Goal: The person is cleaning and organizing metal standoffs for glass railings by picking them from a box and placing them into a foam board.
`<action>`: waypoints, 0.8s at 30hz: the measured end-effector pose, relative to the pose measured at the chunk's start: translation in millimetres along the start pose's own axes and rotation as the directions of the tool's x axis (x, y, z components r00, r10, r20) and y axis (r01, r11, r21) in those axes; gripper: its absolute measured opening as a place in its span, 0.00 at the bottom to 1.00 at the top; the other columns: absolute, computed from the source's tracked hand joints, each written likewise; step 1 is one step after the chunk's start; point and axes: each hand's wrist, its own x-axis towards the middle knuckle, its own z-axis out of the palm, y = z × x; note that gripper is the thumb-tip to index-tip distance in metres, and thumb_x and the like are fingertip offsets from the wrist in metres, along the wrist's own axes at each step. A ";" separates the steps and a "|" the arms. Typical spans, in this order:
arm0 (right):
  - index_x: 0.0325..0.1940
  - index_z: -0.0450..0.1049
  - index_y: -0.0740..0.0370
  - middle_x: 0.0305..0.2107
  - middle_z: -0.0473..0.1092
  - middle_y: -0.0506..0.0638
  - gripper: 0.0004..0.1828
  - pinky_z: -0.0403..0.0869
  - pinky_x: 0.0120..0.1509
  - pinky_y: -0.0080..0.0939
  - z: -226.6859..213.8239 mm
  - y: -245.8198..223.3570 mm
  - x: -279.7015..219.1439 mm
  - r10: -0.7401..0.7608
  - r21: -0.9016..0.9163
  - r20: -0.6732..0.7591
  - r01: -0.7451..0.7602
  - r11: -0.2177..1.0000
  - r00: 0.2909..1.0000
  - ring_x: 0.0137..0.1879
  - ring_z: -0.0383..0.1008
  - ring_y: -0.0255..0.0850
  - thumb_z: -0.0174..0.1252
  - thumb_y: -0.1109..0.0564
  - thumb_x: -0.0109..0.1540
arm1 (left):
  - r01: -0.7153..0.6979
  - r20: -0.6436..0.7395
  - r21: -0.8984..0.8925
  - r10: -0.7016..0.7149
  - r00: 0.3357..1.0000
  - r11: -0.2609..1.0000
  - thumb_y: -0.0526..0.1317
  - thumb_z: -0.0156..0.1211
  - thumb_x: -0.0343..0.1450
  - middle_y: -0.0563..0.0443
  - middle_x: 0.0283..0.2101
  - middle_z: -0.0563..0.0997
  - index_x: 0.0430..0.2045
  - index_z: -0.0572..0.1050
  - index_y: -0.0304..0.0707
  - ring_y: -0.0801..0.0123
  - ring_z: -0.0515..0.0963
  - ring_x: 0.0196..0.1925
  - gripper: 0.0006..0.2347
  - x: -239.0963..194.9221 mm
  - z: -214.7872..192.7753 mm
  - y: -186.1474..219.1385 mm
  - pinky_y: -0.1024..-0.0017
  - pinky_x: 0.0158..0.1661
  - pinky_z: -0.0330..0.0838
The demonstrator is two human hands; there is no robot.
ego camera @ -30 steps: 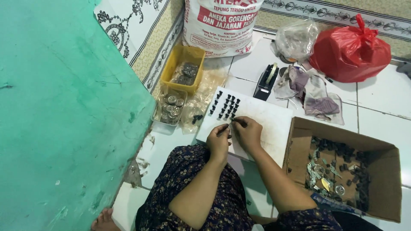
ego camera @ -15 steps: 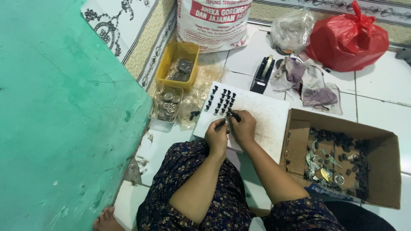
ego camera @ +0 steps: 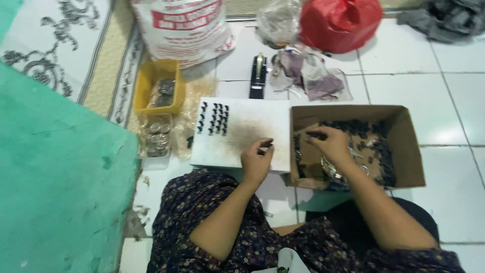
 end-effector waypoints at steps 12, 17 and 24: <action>0.45 0.85 0.51 0.44 0.79 0.60 0.18 0.79 0.53 0.57 -70.6 203.1 -10.3 0.399 -0.101 0.031 -0.394 0.914 0.917 0.54 0.77 0.63 0.76 0.51 0.51 | -0.110 0.395 0.087 0.067 0.916 0.990 0.33 0.60 0.71 0.37 0.42 0.83 0.48 0.80 0.34 0.51 0.84 0.44 0.12 -2.6 154.9 35.7 0.61 0.42 0.81; 0.49 0.84 0.52 0.52 0.78 0.58 0.20 0.76 0.63 0.56 -46.1 218.1 8.5 0.480 -0.333 0.105 -0.424 0.842 0.871 0.61 0.75 0.59 0.72 0.51 0.54 | -0.341 0.542 0.342 0.113 0.833 0.875 0.29 0.58 0.69 0.38 0.46 0.79 0.46 0.79 0.33 0.51 0.81 0.50 0.12 3.4 190.8 19.7 0.61 0.47 0.80; 0.53 0.83 0.58 0.50 0.78 0.63 0.21 0.78 0.61 0.58 4.2 252.5 12.9 0.493 -0.581 0.473 -0.162 0.798 0.730 0.59 0.77 0.60 0.64 0.56 0.56 | -0.805 0.803 0.594 0.066 0.592 -0.005 0.33 0.63 0.69 0.49 0.43 0.86 0.37 0.85 0.41 0.59 0.68 0.65 0.07 6.2 201.2 35.7 0.50 0.71 0.41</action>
